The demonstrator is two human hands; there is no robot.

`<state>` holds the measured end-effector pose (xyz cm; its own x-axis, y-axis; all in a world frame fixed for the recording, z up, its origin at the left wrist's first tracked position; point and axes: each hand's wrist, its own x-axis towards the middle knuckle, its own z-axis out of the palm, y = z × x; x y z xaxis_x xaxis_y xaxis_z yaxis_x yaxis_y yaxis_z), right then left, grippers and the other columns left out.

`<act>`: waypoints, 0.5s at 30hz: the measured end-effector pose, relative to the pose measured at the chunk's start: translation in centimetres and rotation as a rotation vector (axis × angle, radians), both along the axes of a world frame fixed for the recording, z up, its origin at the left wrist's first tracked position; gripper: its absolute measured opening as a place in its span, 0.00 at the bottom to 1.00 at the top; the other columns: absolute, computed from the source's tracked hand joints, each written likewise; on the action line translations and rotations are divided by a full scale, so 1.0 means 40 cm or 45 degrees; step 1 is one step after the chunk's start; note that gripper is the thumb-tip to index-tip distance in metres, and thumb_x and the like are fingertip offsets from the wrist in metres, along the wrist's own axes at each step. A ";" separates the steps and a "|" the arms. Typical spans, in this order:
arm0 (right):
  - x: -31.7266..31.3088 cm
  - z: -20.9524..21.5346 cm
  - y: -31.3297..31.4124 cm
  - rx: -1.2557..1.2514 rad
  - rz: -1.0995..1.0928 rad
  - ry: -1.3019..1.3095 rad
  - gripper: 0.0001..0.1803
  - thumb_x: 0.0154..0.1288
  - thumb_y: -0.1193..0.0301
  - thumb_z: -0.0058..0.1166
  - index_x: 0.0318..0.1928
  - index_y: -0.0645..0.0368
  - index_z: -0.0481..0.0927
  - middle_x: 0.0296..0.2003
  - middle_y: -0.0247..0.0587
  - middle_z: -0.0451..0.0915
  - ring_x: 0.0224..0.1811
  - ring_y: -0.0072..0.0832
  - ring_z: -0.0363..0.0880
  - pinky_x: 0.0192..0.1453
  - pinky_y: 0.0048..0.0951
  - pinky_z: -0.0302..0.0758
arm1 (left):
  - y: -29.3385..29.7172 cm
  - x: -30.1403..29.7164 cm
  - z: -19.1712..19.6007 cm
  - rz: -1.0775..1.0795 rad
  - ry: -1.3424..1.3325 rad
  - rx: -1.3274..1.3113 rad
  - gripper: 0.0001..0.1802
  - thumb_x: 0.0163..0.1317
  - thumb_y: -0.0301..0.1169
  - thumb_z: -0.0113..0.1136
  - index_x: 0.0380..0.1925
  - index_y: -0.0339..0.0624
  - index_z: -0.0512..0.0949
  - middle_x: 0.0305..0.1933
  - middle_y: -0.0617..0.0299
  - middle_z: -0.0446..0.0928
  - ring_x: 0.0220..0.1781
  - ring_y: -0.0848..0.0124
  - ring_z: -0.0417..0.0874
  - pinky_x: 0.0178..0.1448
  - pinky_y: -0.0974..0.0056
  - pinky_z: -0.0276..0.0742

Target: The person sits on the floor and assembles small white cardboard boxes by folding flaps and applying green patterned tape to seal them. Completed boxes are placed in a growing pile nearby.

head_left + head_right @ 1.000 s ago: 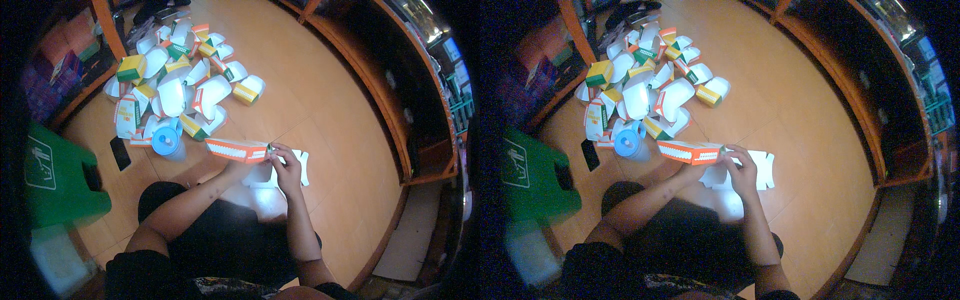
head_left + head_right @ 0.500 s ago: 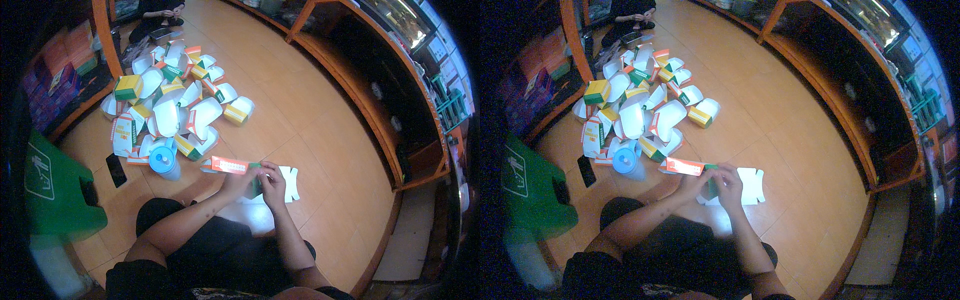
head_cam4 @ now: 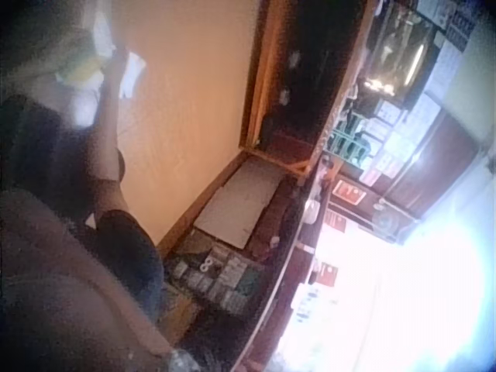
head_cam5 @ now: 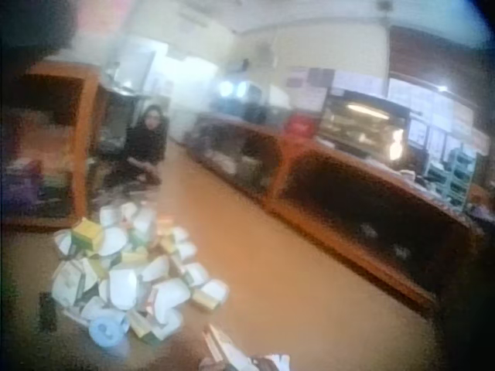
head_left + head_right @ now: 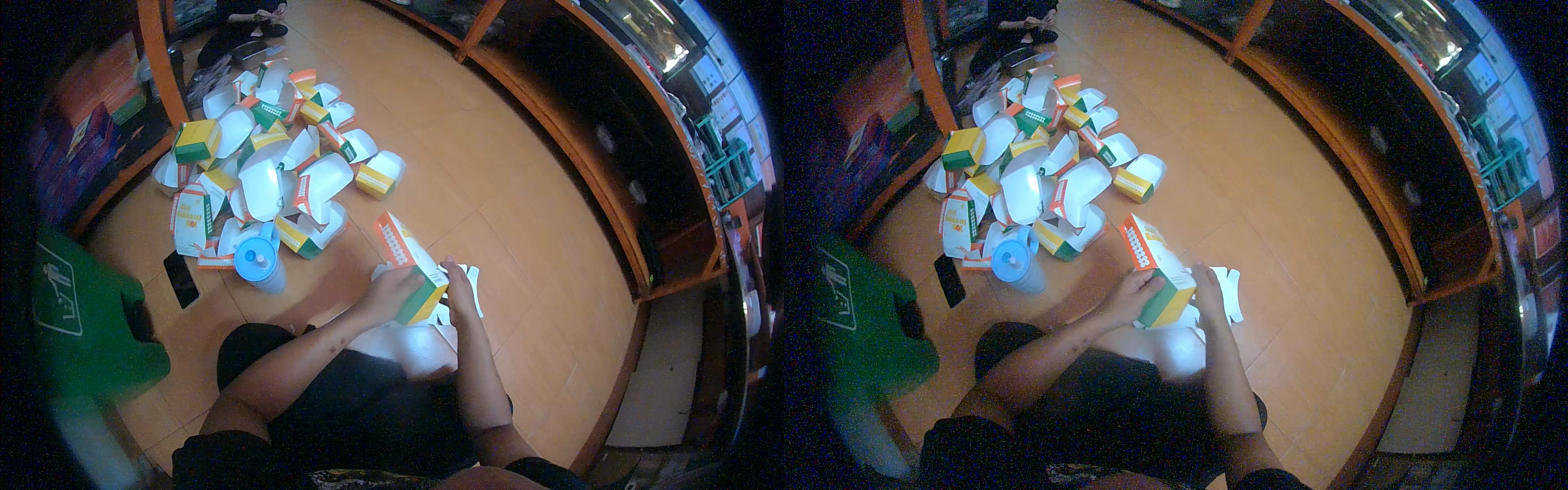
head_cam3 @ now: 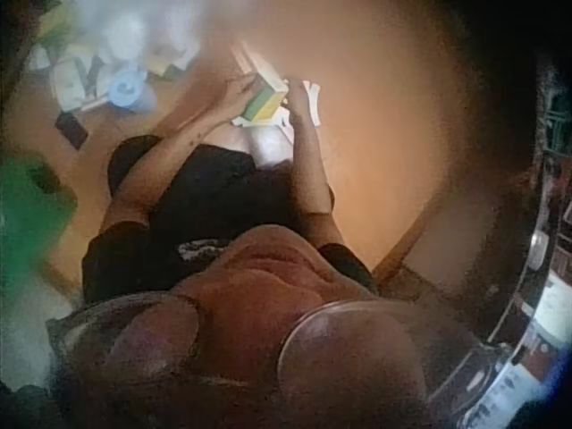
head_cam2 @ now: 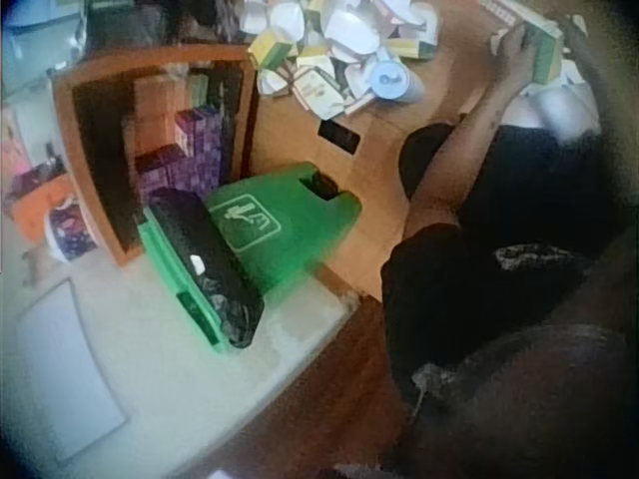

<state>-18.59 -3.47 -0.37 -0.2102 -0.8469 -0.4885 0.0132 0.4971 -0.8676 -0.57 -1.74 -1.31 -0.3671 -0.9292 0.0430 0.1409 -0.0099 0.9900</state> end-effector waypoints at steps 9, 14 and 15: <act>-0.024 -0.012 0.002 -0.370 0.020 -0.352 0.21 0.73 0.62 0.46 0.56 0.66 0.73 0.47 0.42 0.79 0.49 0.29 0.79 0.55 0.31 0.74 | -0.006 0.004 -0.020 -0.011 -0.128 -0.088 0.21 0.68 0.43 0.56 0.46 0.34 0.77 0.37 0.54 0.81 0.40 0.69 0.81 0.50 0.62 0.75; -0.017 0.001 -0.003 -0.573 -0.149 -0.241 0.15 0.69 0.68 0.53 0.51 0.65 0.75 0.40 0.37 0.81 0.43 0.22 0.78 0.48 0.23 0.74 | -0.016 0.004 -0.021 0.275 0.015 0.000 0.28 0.62 0.38 0.63 0.58 0.38 0.67 0.50 0.52 0.77 0.51 0.65 0.79 0.55 0.58 0.74; -0.022 0.005 -0.003 -0.619 -0.136 -0.142 0.15 0.68 0.70 0.54 0.51 0.64 0.75 0.40 0.37 0.81 0.42 0.21 0.78 0.48 0.23 0.74 | -0.017 0.000 -0.017 0.346 0.071 -0.040 0.31 0.62 0.37 0.63 0.61 0.38 0.64 0.53 0.51 0.76 0.54 0.64 0.78 0.57 0.58 0.73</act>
